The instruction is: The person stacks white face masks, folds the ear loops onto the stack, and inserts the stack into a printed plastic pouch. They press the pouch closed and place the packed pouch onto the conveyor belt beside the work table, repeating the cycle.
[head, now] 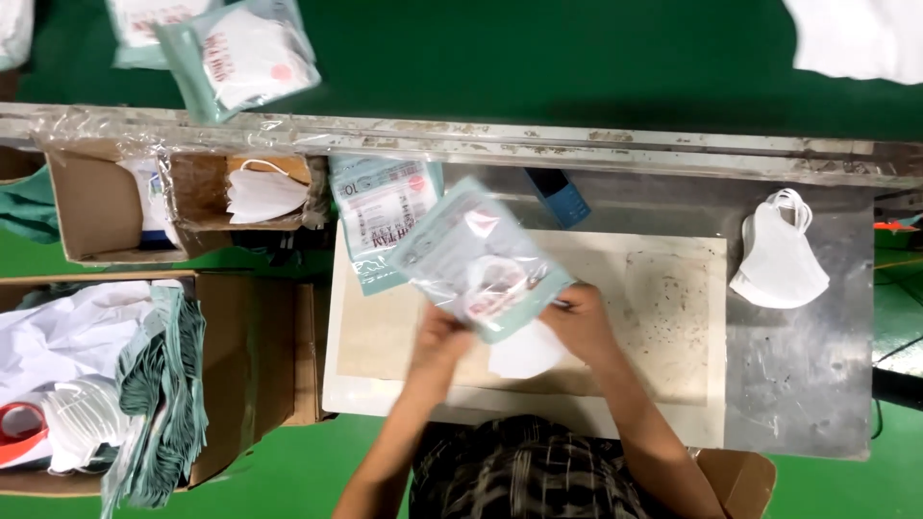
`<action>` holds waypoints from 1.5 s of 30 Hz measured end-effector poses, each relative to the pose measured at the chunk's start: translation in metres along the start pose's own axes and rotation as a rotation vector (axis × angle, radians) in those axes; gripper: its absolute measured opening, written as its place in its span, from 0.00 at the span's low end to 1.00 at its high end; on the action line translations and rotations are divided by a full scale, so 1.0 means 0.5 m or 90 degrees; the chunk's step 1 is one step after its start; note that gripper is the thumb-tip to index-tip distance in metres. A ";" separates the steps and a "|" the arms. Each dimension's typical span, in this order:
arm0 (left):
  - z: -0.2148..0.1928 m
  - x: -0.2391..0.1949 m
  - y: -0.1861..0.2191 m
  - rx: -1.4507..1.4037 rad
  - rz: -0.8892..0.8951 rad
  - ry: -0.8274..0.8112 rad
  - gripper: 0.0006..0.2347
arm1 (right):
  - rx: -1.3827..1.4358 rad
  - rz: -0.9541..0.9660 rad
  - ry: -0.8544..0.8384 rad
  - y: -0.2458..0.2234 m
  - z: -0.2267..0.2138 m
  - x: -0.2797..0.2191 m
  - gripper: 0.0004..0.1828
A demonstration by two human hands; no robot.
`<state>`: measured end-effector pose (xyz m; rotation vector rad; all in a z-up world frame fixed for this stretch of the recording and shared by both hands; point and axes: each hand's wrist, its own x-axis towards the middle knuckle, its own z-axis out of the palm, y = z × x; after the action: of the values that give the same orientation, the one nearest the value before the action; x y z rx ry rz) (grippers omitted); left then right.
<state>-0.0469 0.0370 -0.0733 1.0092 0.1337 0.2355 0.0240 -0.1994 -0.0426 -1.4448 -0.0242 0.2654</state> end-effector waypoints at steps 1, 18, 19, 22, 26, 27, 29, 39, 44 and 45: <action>-0.003 -0.007 -0.025 0.095 -0.164 0.016 0.18 | -0.088 -0.048 -0.017 0.004 0.008 0.002 0.14; 0.088 -0.034 -0.036 -0.141 -0.171 0.069 0.16 | 0.267 -0.009 0.000 -0.022 0.084 -0.041 0.18; 0.091 -0.045 -0.036 -0.207 -0.245 -0.041 0.06 | 0.145 -0.030 -0.025 -0.030 0.072 -0.038 0.14; 0.163 -0.036 0.146 0.091 -0.449 -0.373 0.08 | -0.111 -0.054 -0.091 -0.106 0.039 -0.026 0.07; 0.304 0.028 0.424 0.603 0.305 -0.313 0.17 | -0.274 -0.056 -0.150 -0.205 0.027 -0.042 0.10; 0.271 0.027 0.399 0.604 0.298 -0.312 0.17 | -0.273 -0.048 -0.152 -0.200 0.030 -0.058 0.10; 0.208 0.052 0.354 0.729 -0.024 -0.346 0.11 | -0.262 0.046 -0.229 -0.202 0.039 -0.046 0.11; 0.200 0.037 0.317 0.510 -0.012 -0.181 0.10 | -0.080 -0.308 -0.379 -0.246 0.002 -0.038 0.18; 0.212 0.040 0.323 0.477 0.136 -0.202 0.05 | -0.472 -0.164 -0.067 -0.240 0.005 -0.046 0.07; 0.208 0.041 0.319 0.477 0.134 -0.205 0.05 | -0.472 -0.162 -0.064 -0.246 0.005 -0.046 0.07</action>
<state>-0.0257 0.0381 0.1171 1.7960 -0.1967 0.2136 0.0214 -0.2140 0.0816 -2.1379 -0.4236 0.1178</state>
